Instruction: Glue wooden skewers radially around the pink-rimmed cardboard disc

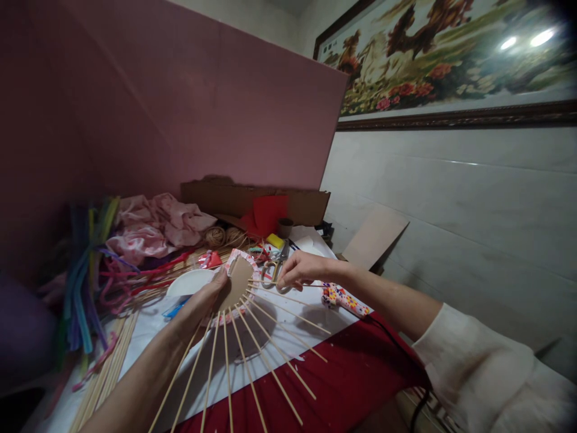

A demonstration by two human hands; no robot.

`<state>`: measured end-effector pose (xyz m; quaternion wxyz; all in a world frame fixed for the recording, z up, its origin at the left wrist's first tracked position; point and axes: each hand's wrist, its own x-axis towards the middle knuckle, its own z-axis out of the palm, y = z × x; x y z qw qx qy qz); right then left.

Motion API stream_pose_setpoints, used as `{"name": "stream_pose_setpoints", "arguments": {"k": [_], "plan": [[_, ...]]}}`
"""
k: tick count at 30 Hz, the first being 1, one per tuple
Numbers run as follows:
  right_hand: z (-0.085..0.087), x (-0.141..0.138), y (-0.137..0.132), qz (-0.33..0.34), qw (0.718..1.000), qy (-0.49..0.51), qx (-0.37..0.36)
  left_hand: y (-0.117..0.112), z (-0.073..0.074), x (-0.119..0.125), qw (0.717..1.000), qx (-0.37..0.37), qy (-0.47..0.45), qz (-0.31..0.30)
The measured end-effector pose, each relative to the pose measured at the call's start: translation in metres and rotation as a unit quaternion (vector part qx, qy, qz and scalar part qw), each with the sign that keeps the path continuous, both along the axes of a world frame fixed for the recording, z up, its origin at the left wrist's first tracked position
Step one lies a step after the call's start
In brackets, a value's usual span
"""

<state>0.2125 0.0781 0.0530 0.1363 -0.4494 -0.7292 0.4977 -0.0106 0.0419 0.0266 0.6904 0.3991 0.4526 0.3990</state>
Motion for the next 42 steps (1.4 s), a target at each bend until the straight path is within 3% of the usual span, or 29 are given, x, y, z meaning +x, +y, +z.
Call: {"name": "stream_pose_setpoints", "arguments": {"k": [11,19,25,34,42], "plan": [[0.000,0.002,0.002,0.006,1.000,-0.012,0.009,0.008,-0.003,-0.001,0.998,-0.058,-0.016,-0.002],[0.002,0.002,0.003,0.016,1.000,-0.005,0.002,0.010,-0.009,-0.003,0.999,-0.038,0.003,-0.013],[0.003,0.002,0.002,0.009,1.000,-0.011,0.004,0.006,-0.005,-0.001,0.999,-0.033,0.025,-0.009],[0.004,0.002,0.003,0.012,1.000,-0.005,-0.014,0.010,-0.006,-0.002,0.999,-0.051,-0.002,0.005],[0.002,0.002,0.003,0.021,1.000,-0.011,0.011,0.011,-0.010,-0.004,0.998,-0.060,-0.023,-0.022]]}}
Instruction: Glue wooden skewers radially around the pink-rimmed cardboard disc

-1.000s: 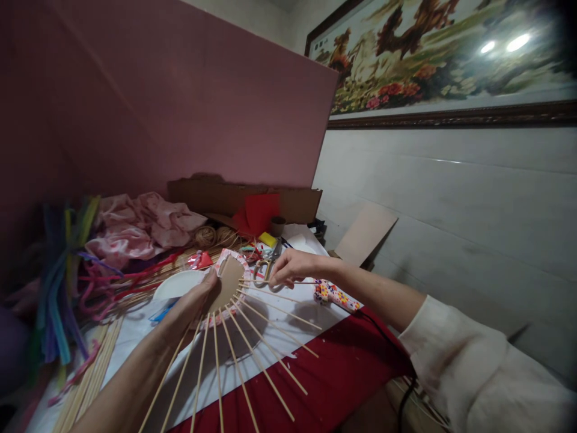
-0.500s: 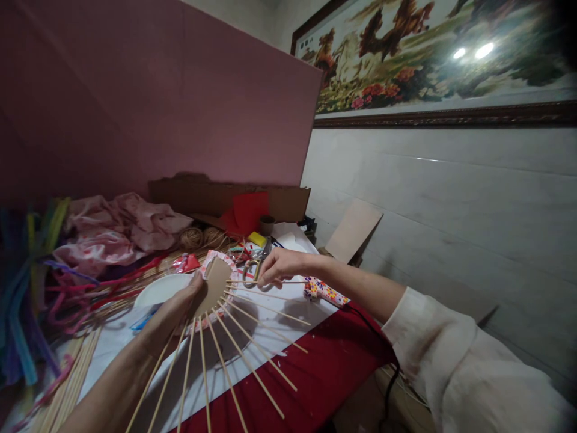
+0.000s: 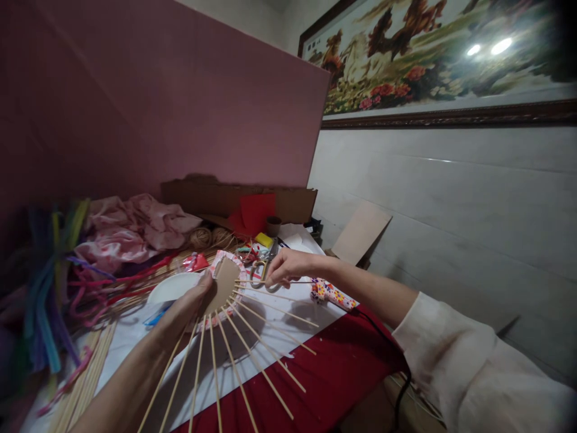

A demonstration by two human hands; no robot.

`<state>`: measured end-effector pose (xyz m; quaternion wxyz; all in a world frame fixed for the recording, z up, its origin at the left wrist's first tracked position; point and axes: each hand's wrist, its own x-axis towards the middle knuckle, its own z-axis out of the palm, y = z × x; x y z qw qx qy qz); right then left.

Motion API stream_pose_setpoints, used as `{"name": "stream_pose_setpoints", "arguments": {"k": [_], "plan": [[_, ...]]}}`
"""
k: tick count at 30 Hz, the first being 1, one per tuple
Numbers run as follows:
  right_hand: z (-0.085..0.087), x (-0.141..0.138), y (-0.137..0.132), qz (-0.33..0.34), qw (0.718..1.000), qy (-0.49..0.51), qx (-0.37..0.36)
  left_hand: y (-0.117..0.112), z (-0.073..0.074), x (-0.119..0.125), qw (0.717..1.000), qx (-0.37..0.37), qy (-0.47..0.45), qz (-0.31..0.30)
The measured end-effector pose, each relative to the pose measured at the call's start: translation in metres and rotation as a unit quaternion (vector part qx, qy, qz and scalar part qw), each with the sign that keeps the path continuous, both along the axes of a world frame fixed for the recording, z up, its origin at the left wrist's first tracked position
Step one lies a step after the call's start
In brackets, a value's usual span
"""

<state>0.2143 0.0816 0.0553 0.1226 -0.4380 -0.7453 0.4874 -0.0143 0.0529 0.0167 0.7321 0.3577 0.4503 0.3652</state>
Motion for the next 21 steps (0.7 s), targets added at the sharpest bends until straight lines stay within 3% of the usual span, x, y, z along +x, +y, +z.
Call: {"name": "stream_pose_setpoints", "arguments": {"k": [10,13,18,21], "plan": [[-0.001,-0.001,-0.002,-0.019,1.000,-0.006,-0.007,-0.005,0.005,0.002,0.999,0.035,-0.006,0.007],[0.000,-0.001,-0.002,-0.014,1.000,-0.014,0.005,-0.005,0.000,0.001,0.999,0.039,-0.018,0.013],[-0.002,0.002,0.001,0.006,1.000,-0.015,0.017,-0.001,-0.015,-0.003,0.996,0.051,-0.066,-0.035],[-0.002,0.004,0.003,0.007,1.000,-0.011,0.018,-0.002,-0.017,-0.003,0.993,0.071,-0.083,-0.043]]}}
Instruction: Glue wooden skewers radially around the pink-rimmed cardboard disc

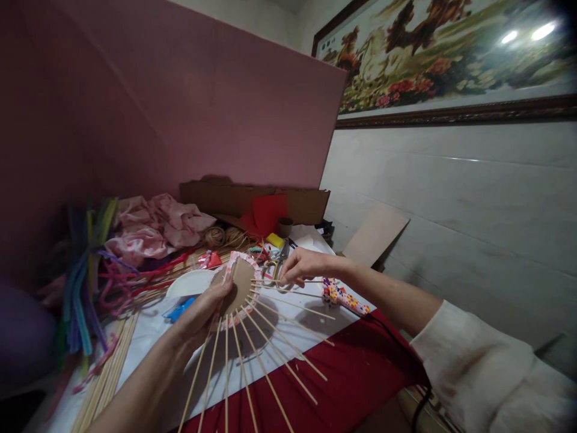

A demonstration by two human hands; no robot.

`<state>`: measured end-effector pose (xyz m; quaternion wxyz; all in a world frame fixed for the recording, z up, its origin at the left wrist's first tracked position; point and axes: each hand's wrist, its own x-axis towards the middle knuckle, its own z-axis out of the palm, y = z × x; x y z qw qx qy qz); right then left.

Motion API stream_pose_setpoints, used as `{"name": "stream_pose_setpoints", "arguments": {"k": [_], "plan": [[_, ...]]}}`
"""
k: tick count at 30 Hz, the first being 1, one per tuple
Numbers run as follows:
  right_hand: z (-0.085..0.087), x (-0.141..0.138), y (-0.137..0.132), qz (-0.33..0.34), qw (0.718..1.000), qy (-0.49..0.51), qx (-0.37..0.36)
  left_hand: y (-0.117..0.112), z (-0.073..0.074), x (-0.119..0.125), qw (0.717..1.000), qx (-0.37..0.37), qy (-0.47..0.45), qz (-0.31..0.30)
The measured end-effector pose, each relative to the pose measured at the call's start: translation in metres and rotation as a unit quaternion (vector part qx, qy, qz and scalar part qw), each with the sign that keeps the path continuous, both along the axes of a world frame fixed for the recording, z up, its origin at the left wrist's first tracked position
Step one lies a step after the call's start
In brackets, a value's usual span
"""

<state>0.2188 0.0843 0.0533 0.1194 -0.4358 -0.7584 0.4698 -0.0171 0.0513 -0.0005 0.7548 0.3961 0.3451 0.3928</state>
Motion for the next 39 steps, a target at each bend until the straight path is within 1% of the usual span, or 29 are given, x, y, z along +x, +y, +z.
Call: {"name": "stream_pose_setpoints", "arguments": {"k": [4,6,9,11,15,20,23,27,30,34,39], "plan": [[0.003,0.001,-0.001,0.013,1.000,0.012,-0.006,-0.003,0.004,0.001,1.000,0.016,-0.015,-0.006],[0.003,0.000,-0.001,0.024,0.999,0.019,-0.013,-0.003,0.004,0.001,0.999,0.017,-0.019,-0.019],[0.000,-0.001,0.001,0.032,0.999,0.007,-0.014,-0.002,0.003,-0.001,0.999,0.006,-0.024,-0.034],[-0.003,-0.003,0.003,0.032,0.999,-0.007,-0.010,-0.002,0.003,-0.001,0.999,0.000,-0.027,-0.033],[-0.006,-0.007,0.005,0.039,0.999,-0.004,-0.022,-0.001,0.000,-0.001,1.000,0.016,-0.012,-0.011],[-0.003,-0.011,0.002,0.048,0.999,-0.010,-0.015,0.001,-0.002,-0.001,0.999,0.031,0.032,0.011],[-0.001,-0.013,0.001,0.055,0.998,-0.008,-0.009,0.000,0.003,0.002,0.997,0.024,0.060,0.031],[-0.001,-0.016,0.001,0.046,0.999,-0.012,-0.006,-0.002,0.013,0.005,0.992,0.011,0.106,0.067],[0.000,-0.017,0.001,0.043,0.999,-0.015,-0.009,-0.002,0.016,0.005,0.990,0.019,0.119,0.073],[0.002,-0.019,-0.001,0.037,0.999,-0.014,-0.001,-0.001,0.014,0.004,0.988,0.019,0.133,0.078],[0.001,-0.020,-0.002,0.041,0.999,-0.004,-0.018,-0.002,0.014,0.005,0.990,0.010,0.119,0.075]]}}
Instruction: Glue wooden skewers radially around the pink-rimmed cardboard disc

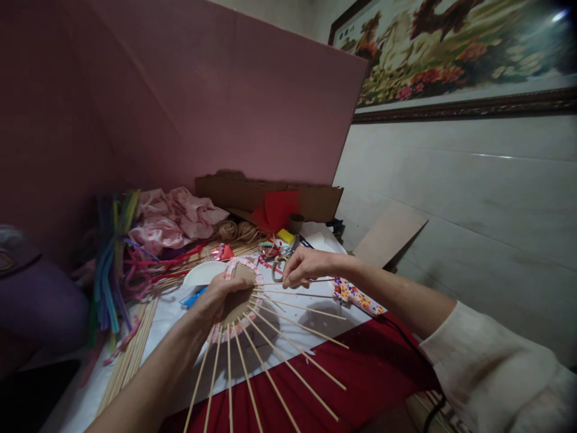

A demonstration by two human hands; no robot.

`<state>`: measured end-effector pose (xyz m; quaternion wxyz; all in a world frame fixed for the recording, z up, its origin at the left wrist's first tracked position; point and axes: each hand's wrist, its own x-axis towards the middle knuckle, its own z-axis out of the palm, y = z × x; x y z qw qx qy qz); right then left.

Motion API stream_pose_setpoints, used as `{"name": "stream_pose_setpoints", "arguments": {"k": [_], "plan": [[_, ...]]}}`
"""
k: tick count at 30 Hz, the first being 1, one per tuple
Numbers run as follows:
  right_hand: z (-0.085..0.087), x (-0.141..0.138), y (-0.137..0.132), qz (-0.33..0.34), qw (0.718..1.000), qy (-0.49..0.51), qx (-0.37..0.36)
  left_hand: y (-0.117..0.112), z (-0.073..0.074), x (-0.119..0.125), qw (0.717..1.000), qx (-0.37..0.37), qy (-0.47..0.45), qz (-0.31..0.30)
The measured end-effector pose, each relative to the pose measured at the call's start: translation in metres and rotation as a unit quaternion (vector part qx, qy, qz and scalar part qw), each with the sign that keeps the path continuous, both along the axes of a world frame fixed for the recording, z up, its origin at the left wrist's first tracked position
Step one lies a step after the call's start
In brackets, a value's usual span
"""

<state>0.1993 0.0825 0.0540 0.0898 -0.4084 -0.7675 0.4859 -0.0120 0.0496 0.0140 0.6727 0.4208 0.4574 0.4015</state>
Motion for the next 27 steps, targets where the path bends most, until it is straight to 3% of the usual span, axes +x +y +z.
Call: {"name": "stream_pose_setpoints", "arguments": {"k": [5,13,21,24,27], "plan": [[-0.001,0.001,0.000,-0.003,1.000,0.004,-0.010,-0.001,0.000,0.001,1.000,0.007,0.005,0.010],[-0.002,0.001,0.001,0.006,1.000,0.005,-0.001,0.008,-0.013,-0.003,0.999,0.028,0.019,0.001],[0.001,0.006,0.002,0.007,0.998,-0.018,0.068,0.012,-0.012,-0.005,1.000,0.018,0.014,0.001],[0.006,0.012,0.005,-0.044,0.994,-0.017,0.102,0.013,-0.007,-0.010,0.999,0.006,0.027,0.017],[0.008,0.023,0.011,-0.168,0.977,0.050,0.120,0.016,-0.004,-0.018,1.000,0.001,0.018,0.015]]}}
